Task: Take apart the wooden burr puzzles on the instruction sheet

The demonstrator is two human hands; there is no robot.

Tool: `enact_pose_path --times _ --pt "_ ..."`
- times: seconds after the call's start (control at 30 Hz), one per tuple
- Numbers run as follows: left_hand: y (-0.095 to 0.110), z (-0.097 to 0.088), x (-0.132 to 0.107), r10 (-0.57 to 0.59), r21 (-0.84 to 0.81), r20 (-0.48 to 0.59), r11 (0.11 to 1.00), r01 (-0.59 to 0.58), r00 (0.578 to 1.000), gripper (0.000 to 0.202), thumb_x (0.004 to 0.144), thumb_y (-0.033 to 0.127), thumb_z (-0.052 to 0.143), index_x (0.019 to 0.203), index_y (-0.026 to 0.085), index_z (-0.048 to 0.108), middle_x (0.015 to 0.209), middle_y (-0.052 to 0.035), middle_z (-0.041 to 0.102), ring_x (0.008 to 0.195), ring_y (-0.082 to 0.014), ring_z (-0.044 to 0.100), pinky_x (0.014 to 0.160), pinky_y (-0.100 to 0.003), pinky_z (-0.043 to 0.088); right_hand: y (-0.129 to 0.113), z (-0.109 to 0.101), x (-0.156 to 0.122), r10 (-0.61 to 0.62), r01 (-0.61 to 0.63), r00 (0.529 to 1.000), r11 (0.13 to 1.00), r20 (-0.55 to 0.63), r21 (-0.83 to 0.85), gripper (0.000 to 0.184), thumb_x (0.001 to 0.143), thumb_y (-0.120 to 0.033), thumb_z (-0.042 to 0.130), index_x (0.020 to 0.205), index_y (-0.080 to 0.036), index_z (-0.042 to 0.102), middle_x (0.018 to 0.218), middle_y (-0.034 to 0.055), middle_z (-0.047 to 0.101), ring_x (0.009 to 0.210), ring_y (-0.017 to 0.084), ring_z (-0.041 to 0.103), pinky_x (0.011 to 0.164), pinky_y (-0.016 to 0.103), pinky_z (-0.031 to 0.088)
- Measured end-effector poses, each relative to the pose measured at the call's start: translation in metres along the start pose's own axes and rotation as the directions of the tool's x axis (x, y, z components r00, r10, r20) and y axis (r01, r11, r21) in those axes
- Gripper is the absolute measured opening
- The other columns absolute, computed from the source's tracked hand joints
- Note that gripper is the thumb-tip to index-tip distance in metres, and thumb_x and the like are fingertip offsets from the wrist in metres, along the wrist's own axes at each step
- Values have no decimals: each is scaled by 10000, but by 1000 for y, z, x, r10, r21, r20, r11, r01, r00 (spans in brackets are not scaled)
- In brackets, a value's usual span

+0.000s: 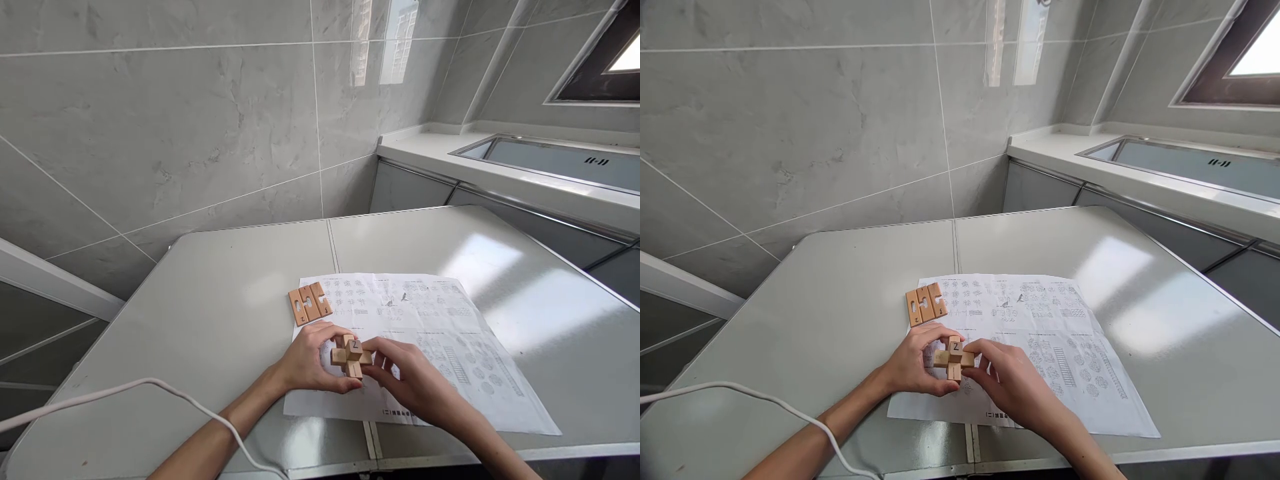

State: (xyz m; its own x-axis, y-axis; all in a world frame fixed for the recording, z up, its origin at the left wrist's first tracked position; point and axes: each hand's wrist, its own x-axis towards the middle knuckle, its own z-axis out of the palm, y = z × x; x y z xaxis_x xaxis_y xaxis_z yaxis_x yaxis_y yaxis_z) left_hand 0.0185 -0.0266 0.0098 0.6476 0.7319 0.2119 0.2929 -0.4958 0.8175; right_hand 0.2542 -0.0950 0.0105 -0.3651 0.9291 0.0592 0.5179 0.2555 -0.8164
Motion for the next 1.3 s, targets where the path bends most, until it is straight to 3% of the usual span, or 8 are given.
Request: enact_pose_path --times 0.17,0.37,0.53,0.73,1.0,1.1,1.2,1.3 --pt "-1 3 0 -71 -45 -16 997 70 997 616 727 724 818 1047 198 782 918 -61 786 840 -245 708 787 -347 549 10 16 1 -160 113 970 964 -184 -241 192 1114 -340 482 1103 -258 656 965 63 797 681 199 696 624 311 435" --pt "4 -1 1 -104 -175 9 979 104 995 589 767 601 838 1166 176 754 1050 -79 793 921 -255 730 834 -347 555 -1 12 0 4 -5 985 1000 -174 -5 274 1064 -431 606 1291 -278 606 806 -1 706 663 197 665 596 298 490" --pt "5 -6 2 -97 -247 41 963 104 994 610 832 607 795 1270 192 698 1193 -97 753 1076 -282 707 947 -377 543 -10 7 -2 0 15 965 998 -263 56 214 1088 -434 579 1214 -282 659 844 21 709 682 195 648 557 291 496" --pt "3 -7 2 -106 -356 119 923 142 987 694 838 738 769 1238 179 674 1095 -92 717 972 -259 695 890 -363 546 -13 6 -2 -125 116 932 992 -340 -46 169 1108 -355 559 1206 -272 668 941 54 726 699 182 659 568 286 525" --pt "5 -6 3 -120 -544 246 804 239 962 680 871 749 744 1189 154 657 934 -80 746 883 -247 723 882 -368 553 -13 5 -3 -220 186 904 974 -367 -127 142 1122 -317 542 1223 -271 630 938 36 723 666 157 669 541 257 553" --pt "3 -5 2 -143 -537 245 804 257 959 688 881 758 727 1199 152 658 1028 -116 764 952 -269 732 908 -379 555 -11 5 -4 -233 179 908 967 -349 -182 305 1084 -368 606 1374 -279 565 1118 88 718 803 204 720 639 318 625" --pt "0 -5 2 -156 -493 238 831 258 959 695 862 754 749 1200 152 670 1104 -136 771 1001 -286 733 923 -383 556 -8 9 -4 -263 191 919 948 -293 -254 629 1019 -421 696 1575 -300 427 1441 162 605 1151 311 712 871 449 672" --pt "-1 -4 2 -148 -417 245 876 242 958 677 846 729 775 1203 159 694 1084 -116 772 1027 -296 732 940 -390 561 -4 15 -3 -264 187 935 935 -239 -300 669 1024 -352 688 1623 -350 389 1565 162 501 1213 320 683 926 483 666"
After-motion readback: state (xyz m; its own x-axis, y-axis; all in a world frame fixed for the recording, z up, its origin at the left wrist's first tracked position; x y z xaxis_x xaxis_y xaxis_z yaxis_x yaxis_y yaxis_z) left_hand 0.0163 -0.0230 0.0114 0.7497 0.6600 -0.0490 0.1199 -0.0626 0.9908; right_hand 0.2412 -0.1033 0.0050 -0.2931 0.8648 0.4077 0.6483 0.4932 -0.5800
